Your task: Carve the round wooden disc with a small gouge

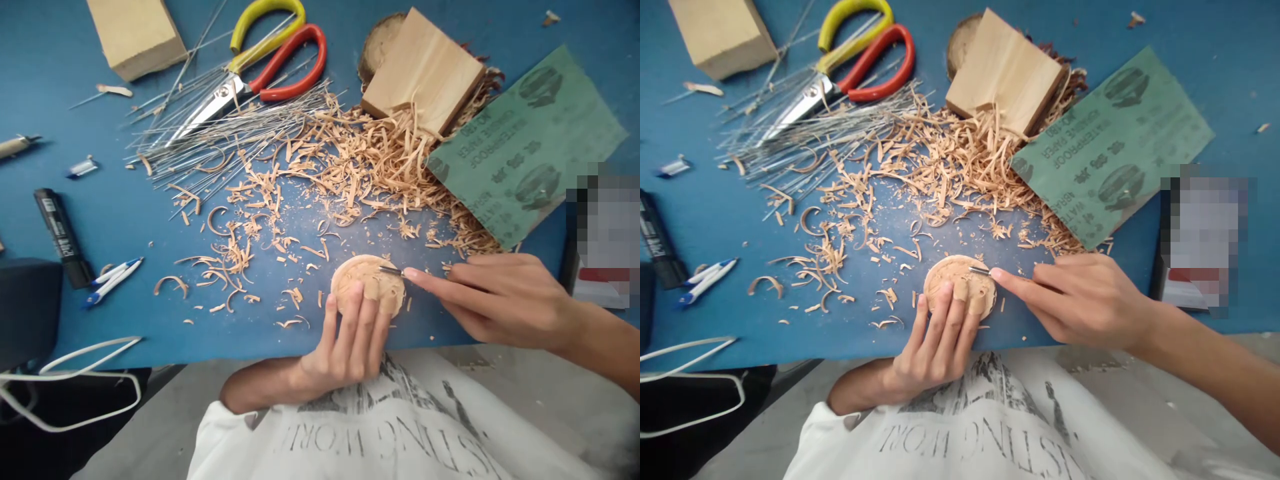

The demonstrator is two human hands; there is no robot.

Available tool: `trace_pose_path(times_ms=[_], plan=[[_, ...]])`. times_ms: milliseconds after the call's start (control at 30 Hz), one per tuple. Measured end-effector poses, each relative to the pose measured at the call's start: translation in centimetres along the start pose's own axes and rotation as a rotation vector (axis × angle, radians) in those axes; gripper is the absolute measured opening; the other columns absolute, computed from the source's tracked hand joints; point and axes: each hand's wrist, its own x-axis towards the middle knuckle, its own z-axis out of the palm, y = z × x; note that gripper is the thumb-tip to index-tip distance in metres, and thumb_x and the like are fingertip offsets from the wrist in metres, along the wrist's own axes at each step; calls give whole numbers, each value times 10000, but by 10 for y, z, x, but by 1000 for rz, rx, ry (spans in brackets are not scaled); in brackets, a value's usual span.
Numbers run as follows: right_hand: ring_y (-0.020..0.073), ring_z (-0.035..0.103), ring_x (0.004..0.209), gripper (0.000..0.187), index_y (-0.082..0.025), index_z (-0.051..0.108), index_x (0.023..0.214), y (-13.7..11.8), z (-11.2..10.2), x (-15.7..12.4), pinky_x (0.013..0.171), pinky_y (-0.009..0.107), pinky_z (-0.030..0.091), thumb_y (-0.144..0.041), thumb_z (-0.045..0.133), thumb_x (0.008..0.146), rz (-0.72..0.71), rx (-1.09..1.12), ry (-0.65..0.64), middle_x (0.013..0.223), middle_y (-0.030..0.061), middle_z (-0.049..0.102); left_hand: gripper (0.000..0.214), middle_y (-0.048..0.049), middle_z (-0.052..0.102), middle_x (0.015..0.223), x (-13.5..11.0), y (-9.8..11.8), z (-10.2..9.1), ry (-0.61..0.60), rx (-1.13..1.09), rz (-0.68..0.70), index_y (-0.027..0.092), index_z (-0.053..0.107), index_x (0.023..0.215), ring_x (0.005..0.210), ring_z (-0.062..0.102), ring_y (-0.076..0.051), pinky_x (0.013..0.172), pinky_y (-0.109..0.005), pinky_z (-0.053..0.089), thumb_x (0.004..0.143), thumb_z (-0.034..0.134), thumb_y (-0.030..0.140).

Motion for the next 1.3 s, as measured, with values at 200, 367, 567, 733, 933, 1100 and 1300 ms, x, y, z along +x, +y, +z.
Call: trace_pose_path(times_ms=[200,367,567,733,933,1100,1300], plan=[[123,514,645,494,-178,656,1602,-3,1,3,599,339,439,-95,689,1116,27,15,5,834,-58,670,585,-200,830,1497,-1,-1,-1,-4,6,16,87,779,1558,1379,838,-383,1038,-474,731,1179,691,523],[135,472,620,582,-207,592,1701,-1,1,7,590,336,409,-109,654,1131,4,48,17,763,-84,571,604,-207,835,1485,-1,0,0,-15,7,6,93,782,1557,1399,829,-389,1178,-527,685,1167,713,549],[146,458,612,586,-208,632,1679,4,0,12,572,359,402,-113,693,1104,-14,40,-1,749,-76,556,564,-185,837,1487,-1,0,0,-2,-4,-3,116,801,1534,1387,836,-377,1119,-490,712,1162,713,531],[146,454,608,734,-199,486,1812,5,-5,11,565,352,419,-102,689,1113,-23,22,-18,761,-75,586,601,-194,823,1510,0,-1,-4,-55,-46,-8,104,773,1573,1392,833,-381,1134,-477,704,1150,756,530],[143,507,605,804,-208,424,1852,-2,-4,6,576,355,442,-105,694,1101,12,1,-24,802,-59,669,615,-204,829,1488,0,-2,-5,-50,-52,4,95,779,1562,1384,834,-398,1179,-500,694,1151,752,551],[146,460,589,748,-211,457,1825,0,0,12,563,347,401,-107,673,1116,-11,22,-5,727,-84,570,601,-199,842,1461,1,-2,-3,-36,-43,9,96,788,1548,1370,840,-399,1166,-501,702,1152,753,547],[151,558,583,812,-309,441,1863,-3,-21,-15,597,335,486,-106,688,1117,103,10,-25,754,-65,665,597,-171,801,1559,-2,3,-7,-74,-76,-57,112,750,1604,1483,781,-374,1222,-481,669,1155,754,504]])
